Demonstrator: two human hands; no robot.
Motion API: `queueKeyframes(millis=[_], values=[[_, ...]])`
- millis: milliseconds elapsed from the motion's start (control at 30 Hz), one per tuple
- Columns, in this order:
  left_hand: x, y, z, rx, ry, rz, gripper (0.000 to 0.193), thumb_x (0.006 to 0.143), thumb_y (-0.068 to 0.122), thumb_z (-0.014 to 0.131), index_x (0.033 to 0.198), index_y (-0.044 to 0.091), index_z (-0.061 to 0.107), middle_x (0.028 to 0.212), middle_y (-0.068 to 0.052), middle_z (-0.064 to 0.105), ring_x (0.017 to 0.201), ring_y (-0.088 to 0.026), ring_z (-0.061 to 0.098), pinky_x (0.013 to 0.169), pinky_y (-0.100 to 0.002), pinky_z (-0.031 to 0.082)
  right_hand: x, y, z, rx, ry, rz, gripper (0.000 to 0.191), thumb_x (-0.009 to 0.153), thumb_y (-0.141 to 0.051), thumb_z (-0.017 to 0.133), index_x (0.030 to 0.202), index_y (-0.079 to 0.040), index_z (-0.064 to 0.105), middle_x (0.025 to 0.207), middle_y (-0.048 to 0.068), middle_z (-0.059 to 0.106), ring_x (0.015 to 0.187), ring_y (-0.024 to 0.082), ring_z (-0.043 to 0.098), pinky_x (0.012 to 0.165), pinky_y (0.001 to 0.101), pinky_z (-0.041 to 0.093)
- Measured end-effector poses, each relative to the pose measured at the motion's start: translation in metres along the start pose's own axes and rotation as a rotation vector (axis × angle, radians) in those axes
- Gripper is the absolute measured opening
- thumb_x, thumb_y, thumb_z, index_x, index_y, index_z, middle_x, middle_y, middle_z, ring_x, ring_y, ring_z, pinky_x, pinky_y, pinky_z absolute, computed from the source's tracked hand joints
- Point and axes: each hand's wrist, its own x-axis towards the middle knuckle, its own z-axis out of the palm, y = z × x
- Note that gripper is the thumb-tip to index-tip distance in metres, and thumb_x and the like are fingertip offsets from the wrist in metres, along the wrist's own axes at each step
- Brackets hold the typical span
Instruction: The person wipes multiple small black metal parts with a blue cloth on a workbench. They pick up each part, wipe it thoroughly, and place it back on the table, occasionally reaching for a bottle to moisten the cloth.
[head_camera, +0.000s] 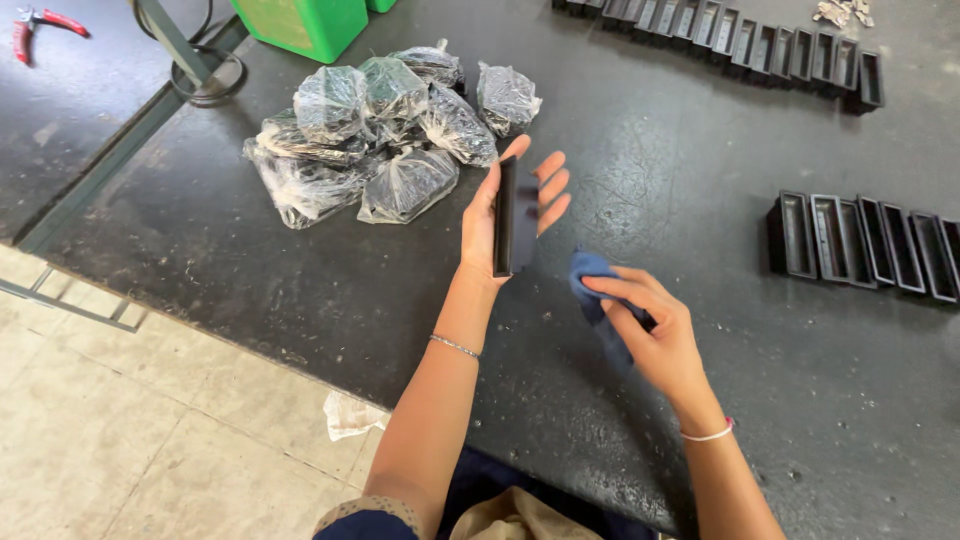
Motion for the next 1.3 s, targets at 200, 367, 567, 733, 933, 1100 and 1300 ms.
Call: queueKeyframes(millis=[200, 367, 567, 733, 933, 1100, 1300], values=[[0.001, -0.016, 0.003, 0.32, 0.127, -0.015, 0.059, 0.107, 0.054, 0.036, 0.146, 0.015, 0.054, 0.112, -0.008, 0.066, 0.072, -0.013, 0.057, 0.061, -0.028, 0.051, 0.002, 0.007, 0.008, -0.016, 0.069, 0.025, 0.028, 0.093, 0.002, 0.063, 0.117, -0.006, 0.074, 0.121, 0.009, 0.07, 0.112, 0.018, 0.067, 0.098, 0.0271, 0.049], [-0.001, -0.019, 0.011, 0.454, 0.121, 0.046, 0.056, 0.107, 0.054, 0.044, 0.142, 0.014, 0.06, 0.108, -0.004, 0.066, 0.074, -0.009, 0.056, 0.063, -0.025, 0.051, 0.004, 0.011, 0.007, 0.009, 0.127, 0.081, 0.027, 0.094, 0.001, 0.064, 0.118, -0.005, 0.073, 0.122, 0.008, 0.07, 0.111, 0.016, 0.066, 0.099, 0.0266, 0.048], [-0.003, -0.024, 0.013, 0.506, 0.112, 0.088, 0.057, 0.104, 0.056, 0.049, 0.141, 0.013, 0.06, 0.109, -0.001, 0.066, 0.078, -0.006, 0.055, 0.066, -0.024, 0.05, 0.005, 0.015, 0.007, 0.012, 0.162, 0.133, 0.027, 0.094, 0.0, 0.063, 0.119, -0.005, 0.073, 0.124, 0.008, 0.07, 0.113, 0.016, 0.066, 0.098, 0.0268, 0.049], [-0.001, -0.03, 0.011, 0.558, 0.124, 0.074, 0.057, 0.103, 0.056, 0.051, 0.138, 0.012, 0.061, 0.108, -0.002, 0.067, 0.084, -0.006, 0.058, 0.072, -0.023, 0.051, 0.006, 0.01, 0.005, -0.018, 0.184, 0.095, 0.028, 0.095, 0.001, 0.063, 0.121, -0.005, 0.072, 0.125, 0.008, 0.07, 0.116, 0.017, 0.066, 0.101, 0.0273, 0.048], [-0.005, -0.056, 0.016, 0.592, 0.085, -0.257, 0.045, 0.101, 0.053, 0.061, 0.109, 0.009, 0.066, 0.083, 0.003, 0.061, 0.068, -0.006, 0.056, 0.059, -0.025, 0.047, 0.002, 0.006, -0.001, -0.26, 0.396, -0.082, 0.029, 0.098, 0.002, 0.065, 0.125, -0.005, 0.07, 0.128, 0.014, 0.066, 0.114, 0.023, 0.067, 0.097, 0.0295, 0.052], [-0.013, -0.076, 0.018, 0.722, 0.047, -0.352, 0.042, 0.095, 0.052, 0.064, 0.103, 0.011, 0.072, 0.081, 0.006, 0.064, 0.066, -0.002, 0.057, 0.057, -0.021, 0.048, 0.0, 0.012, -0.006, -0.282, 0.366, -0.105, 0.03, 0.097, 0.004, 0.066, 0.124, -0.008, 0.072, 0.127, 0.015, 0.066, 0.112, 0.027, 0.069, 0.096, 0.0319, 0.054], [0.0, -0.06, 0.009, 0.499, 0.201, -0.227, 0.043, 0.097, 0.05, 0.07, 0.101, 0.008, 0.069, 0.077, 0.005, 0.062, 0.061, -0.005, 0.054, 0.052, -0.023, 0.045, -0.005, 0.002, -0.003, -0.073, -0.067, -0.125, 0.036, 0.083, 0.006, 0.065, 0.111, -0.011, 0.078, 0.116, 0.01, 0.073, 0.102, 0.022, 0.069, 0.088, 0.0309, 0.056]])
